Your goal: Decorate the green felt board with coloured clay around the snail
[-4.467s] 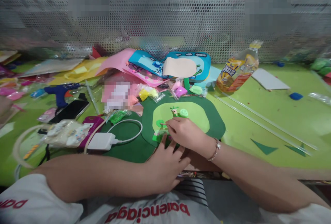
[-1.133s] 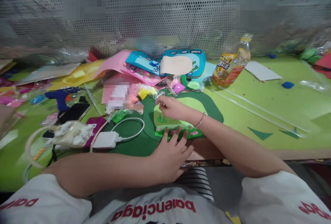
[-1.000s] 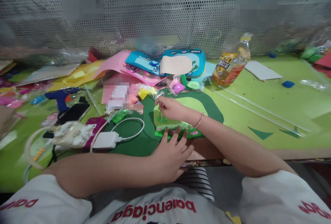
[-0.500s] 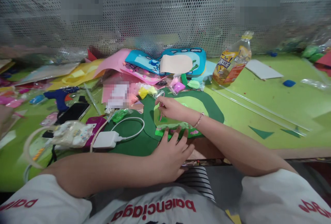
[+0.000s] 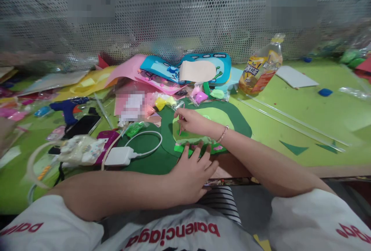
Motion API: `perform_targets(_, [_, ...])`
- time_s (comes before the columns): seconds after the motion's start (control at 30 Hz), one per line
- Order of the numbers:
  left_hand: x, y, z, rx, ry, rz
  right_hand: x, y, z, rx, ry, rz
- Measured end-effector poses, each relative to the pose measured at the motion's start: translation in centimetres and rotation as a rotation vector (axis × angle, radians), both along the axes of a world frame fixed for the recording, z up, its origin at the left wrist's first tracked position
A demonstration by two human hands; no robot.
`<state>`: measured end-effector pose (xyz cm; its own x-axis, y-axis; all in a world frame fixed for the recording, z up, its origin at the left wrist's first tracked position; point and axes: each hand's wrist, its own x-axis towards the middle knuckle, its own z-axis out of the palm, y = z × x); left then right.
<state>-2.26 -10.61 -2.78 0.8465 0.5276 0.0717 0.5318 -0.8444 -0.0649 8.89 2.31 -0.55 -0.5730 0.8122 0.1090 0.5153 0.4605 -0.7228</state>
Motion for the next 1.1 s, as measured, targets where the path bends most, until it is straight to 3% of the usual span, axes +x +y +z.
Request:
perform_targets(0.27, [0.0, 0.0, -0.1, -0.004, -0.008, -0.002, 0.1, 0.0, 0.5, -0.024, 0.062, -0.049])
perform_targets(0.57, [0.1, 0.2, 0.0, -0.049, -0.031, -0.012, 1.3, -1.4, 3.6, 0.120, 0.134, -0.103])
perform_targets(0.7, [0.1, 0.2, 0.1, -0.047, -0.025, -0.004, 2.1, -2.8, 2.1, 0.073, 0.163, -0.090])
perform_targets(0.87, [0.0, 0.1, 0.0, -0.022, -0.027, -0.003, 2.2, -3.0, -0.3, 0.058, 0.245, -0.180])
perform_targets(1.1, [0.1, 0.1, -0.2, -0.025, -0.015, 0.005, 1.6, -2.9, -1.0, 0.139, 0.224, -0.168])
